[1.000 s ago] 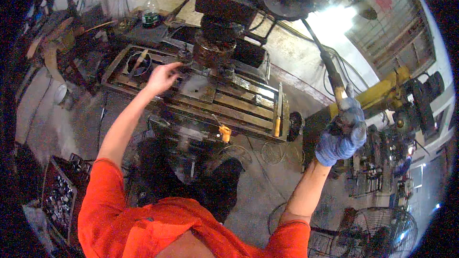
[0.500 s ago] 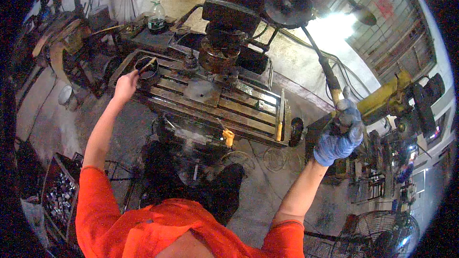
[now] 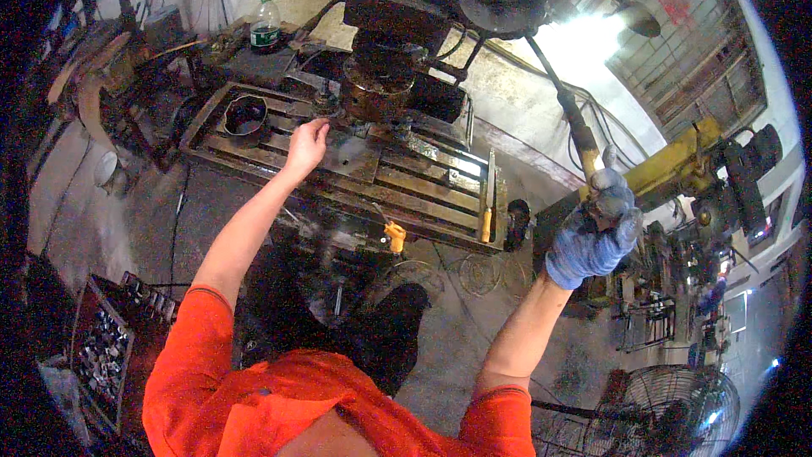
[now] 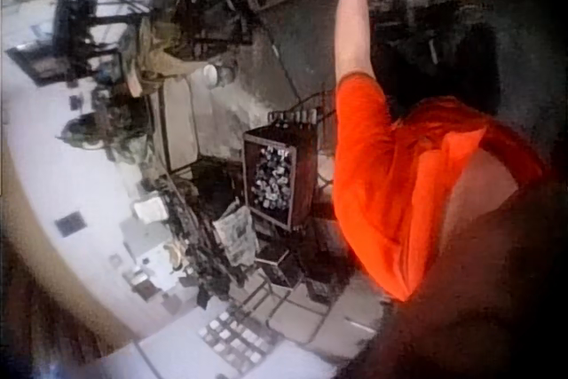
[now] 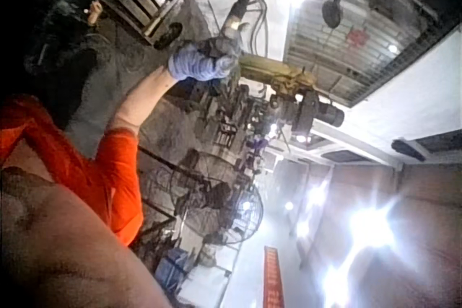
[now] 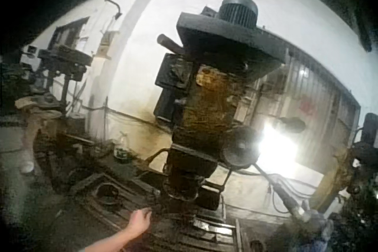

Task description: The person operates a milling machine to process metal parts, picking them from a bin and cleaning them with a handheld scraper tool.

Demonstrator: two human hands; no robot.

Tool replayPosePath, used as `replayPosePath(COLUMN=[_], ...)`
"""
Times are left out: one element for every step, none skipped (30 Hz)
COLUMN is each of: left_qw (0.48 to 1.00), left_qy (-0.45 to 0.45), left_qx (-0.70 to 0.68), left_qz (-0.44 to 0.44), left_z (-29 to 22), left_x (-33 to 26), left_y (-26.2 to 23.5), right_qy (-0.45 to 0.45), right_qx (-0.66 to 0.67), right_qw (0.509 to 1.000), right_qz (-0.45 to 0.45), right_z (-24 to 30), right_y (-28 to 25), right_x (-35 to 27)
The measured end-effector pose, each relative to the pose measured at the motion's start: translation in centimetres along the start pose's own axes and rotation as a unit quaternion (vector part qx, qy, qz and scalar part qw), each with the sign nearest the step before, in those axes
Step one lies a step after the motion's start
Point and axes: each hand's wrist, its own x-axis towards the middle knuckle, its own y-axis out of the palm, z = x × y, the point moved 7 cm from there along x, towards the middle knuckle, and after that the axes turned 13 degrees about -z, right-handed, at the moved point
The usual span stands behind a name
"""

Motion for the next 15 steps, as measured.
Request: replayPosePath(left_qw=[1.000, 1.000, 1.000, 1.000, 1.000, 1.000, 1.000, 1.000, 1.000, 1.000, 1.000, 1.000, 1.000, 0.999, 0.999], left_qy=[0.005, 0.010, 0.015, 0.013, 0.011, 0.009, 0.010, 0.012, 0.013, 0.007, 0.002, -0.003, -0.010, -0.017, -0.022], left_qx=[0.008, 0.015, 0.025, 0.018, 0.012, 0.005, -0.004, -0.012, -0.022, -0.019, -0.015, -0.012, -0.010, -0.008, -0.007], left_qz=[0.001, 0.001, 0.002, 0.003, 0.004, 0.003, 0.004, 0.006, 0.006, 0.011, 0.016, 0.019, 0.023, 0.027, 0.031], left_z=[0.1, 0.2, 0.1, 0.0, 0.0, -0.1, 0.0, 0.1, 0.0, -0.1, -0.1, -0.1, 0.1, 0.4, 0.3], left_x=[-0.1, -0.3, -0.5, -0.6, -0.8, -0.8, -0.9, -1.0, -1.0, -1.0, -1.0, -1.1, -1.2, -1.3, -1.3], left_y=[0.5, 0.9, 1.1, 1.2, 1.1, 1.1, 1.1, 1.0, 0.9, 1.0, 0.9, 0.8, 0.8, 0.8, 0.7], right_qy=[0.000, 0.001, 0.002, 0.006, 0.011, 0.014, -0.002, -0.018, -0.034, -0.022, -0.011, 0.001, 0.013, 0.024, 0.035], right_qx=[-0.001, -0.002, -0.003, -0.015, -0.026, -0.037, -0.037, -0.038, -0.038, -0.038, -0.037, -0.036, -0.036, -0.035, -0.034], right_qw=[1.000, 1.000, 0.999, 0.998, 0.996, 0.993, 0.995, 0.997, 0.998, 0.997, 0.996, 0.995, 0.994, 0.993, 0.992], right_qz=[-0.013, -0.026, -0.041, -0.065, -0.089, -0.112, -0.091, -0.070, -0.048, -0.063, -0.078, -0.091, -0.101, -0.110, -0.120], right_z=[0.0, 0.1, 0.1, 0.1, 0.1, 0.1, 0.2, 0.3, 0.4, 0.3, 0.2, 0.1, -0.2, -0.5, -0.9], right_y=[-0.2, -0.2, -0.3, -0.3, -0.3, -0.4, -0.2, -0.1, 0.1, 0.0, 0.0, -0.2, -0.6, -1.2, -1.7], right_x=[0.1, 0.1, -0.1, -0.3, -0.5, -0.6, -0.6, -0.6, -0.6, -0.7, -1.0, -1.2, -1.3, -1.4, -1.5])
